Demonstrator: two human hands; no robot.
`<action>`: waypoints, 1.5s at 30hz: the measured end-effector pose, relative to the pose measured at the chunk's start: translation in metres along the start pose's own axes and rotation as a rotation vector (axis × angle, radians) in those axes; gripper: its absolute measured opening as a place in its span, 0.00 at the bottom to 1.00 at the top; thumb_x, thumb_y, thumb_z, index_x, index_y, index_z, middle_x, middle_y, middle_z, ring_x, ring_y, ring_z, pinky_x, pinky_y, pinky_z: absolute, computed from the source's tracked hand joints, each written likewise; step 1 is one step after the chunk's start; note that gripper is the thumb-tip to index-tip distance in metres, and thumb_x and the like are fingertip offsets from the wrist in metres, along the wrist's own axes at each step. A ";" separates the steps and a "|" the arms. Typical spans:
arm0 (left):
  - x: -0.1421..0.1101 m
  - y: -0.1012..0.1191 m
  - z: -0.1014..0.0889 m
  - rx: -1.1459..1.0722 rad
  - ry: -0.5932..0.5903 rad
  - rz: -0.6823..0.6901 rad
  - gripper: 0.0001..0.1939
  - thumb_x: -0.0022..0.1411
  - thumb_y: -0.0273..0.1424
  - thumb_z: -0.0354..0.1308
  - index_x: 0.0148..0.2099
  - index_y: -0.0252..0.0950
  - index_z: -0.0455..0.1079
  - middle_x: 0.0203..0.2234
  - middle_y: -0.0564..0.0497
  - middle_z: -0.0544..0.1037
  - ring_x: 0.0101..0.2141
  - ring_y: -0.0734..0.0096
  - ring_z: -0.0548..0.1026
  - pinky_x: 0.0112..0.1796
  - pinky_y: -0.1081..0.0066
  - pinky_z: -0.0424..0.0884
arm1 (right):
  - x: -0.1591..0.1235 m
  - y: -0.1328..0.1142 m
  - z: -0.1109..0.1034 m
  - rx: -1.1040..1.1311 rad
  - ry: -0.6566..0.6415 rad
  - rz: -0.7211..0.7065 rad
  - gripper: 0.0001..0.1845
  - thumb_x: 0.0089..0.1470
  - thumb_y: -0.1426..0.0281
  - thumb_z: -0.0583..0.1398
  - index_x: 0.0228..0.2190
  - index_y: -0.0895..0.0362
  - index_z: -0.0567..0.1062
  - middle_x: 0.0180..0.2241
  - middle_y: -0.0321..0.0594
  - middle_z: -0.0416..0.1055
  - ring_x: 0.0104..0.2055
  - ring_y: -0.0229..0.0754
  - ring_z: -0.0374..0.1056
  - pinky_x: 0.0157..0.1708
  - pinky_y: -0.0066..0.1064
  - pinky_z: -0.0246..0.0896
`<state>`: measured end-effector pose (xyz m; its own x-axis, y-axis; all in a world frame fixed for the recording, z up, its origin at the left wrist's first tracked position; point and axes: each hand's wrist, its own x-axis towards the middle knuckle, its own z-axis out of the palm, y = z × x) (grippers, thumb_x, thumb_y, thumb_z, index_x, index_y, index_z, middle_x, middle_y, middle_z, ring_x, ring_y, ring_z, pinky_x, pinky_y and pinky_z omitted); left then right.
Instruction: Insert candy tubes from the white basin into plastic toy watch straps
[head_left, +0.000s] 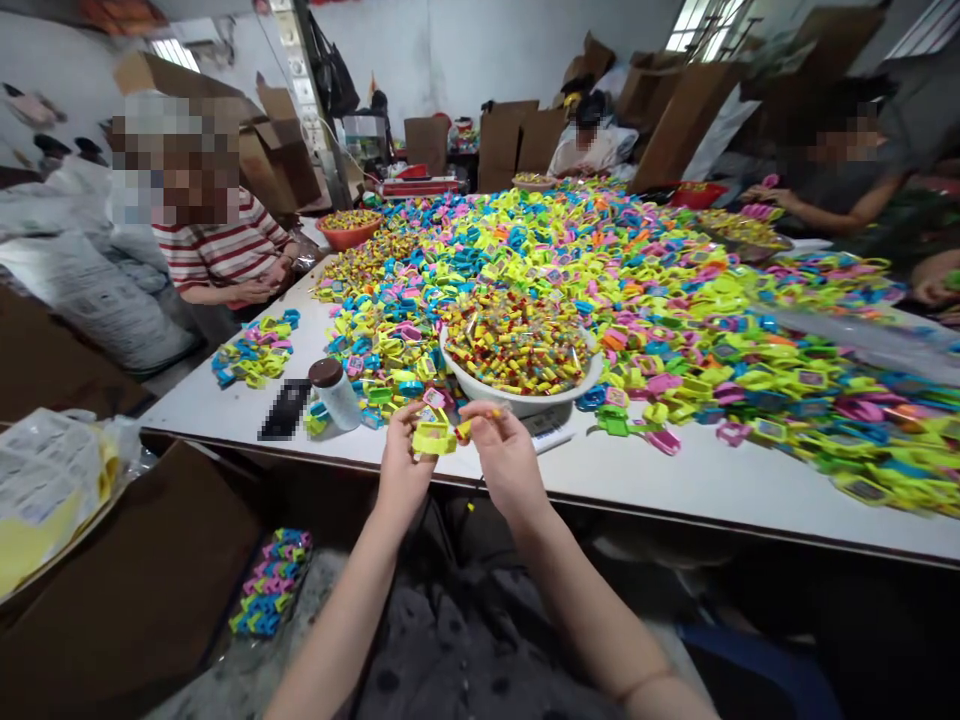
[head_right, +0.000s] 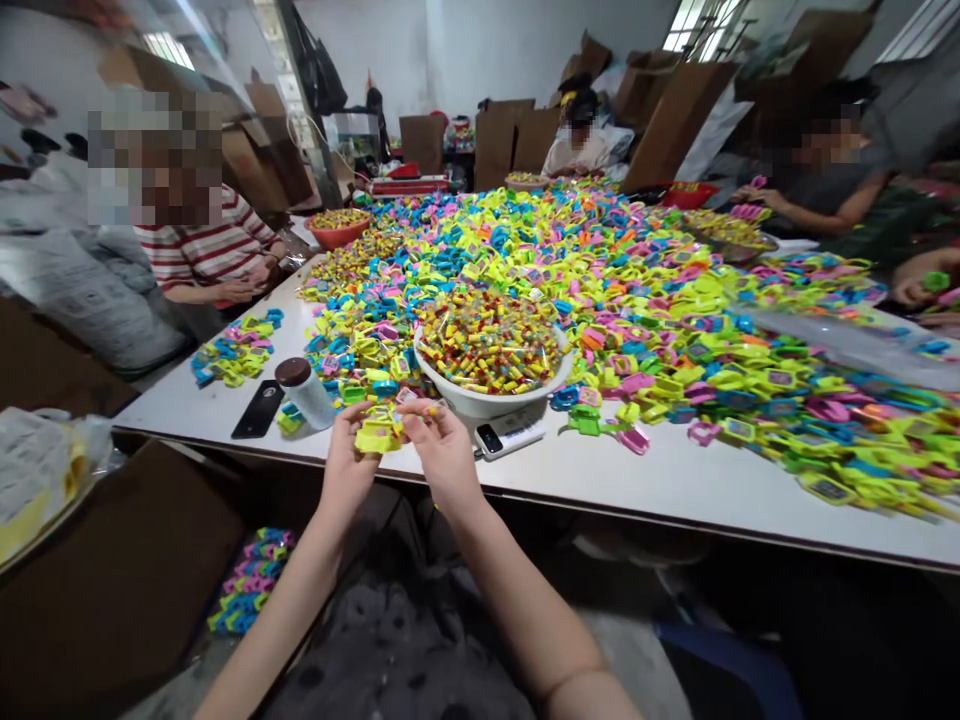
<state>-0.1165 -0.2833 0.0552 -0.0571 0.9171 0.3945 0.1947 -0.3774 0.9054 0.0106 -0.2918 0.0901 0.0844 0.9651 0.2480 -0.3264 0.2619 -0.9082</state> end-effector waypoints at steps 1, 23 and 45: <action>0.001 0.003 -0.001 0.073 -0.026 0.024 0.15 0.55 0.27 0.52 0.46 0.37 0.61 0.36 0.48 0.68 0.37 0.71 0.68 0.37 0.73 0.65 | -0.001 0.002 0.000 0.058 0.007 0.048 0.14 0.46 0.59 0.62 0.31 0.56 0.73 0.28 0.35 0.66 0.29 0.33 0.60 0.32 0.27 0.59; -0.006 0.030 -0.015 0.038 -0.251 -0.271 0.21 0.49 0.21 0.51 0.47 0.37 0.64 0.24 0.54 0.71 0.25 0.78 0.69 0.26 0.81 0.62 | -0.015 0.018 -0.002 0.312 -0.173 0.330 0.14 0.41 0.62 0.65 0.29 0.56 0.70 0.27 0.34 0.66 0.30 0.33 0.62 0.34 0.26 0.60; -0.026 0.051 -0.028 0.240 -0.225 -0.013 0.27 0.50 0.28 0.58 0.53 0.41 0.57 0.31 0.53 0.67 0.28 0.77 0.67 0.30 0.78 0.64 | -0.035 0.006 0.004 0.132 -0.147 0.125 0.08 0.48 0.69 0.61 0.30 0.55 0.65 0.30 0.34 0.65 0.34 0.34 0.63 0.39 0.29 0.60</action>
<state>-0.1325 -0.3305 0.0958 0.1515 0.9371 0.3144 0.4223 -0.3489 0.8366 0.0021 -0.3235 0.0771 -0.0997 0.9764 0.1916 -0.4467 0.1282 -0.8855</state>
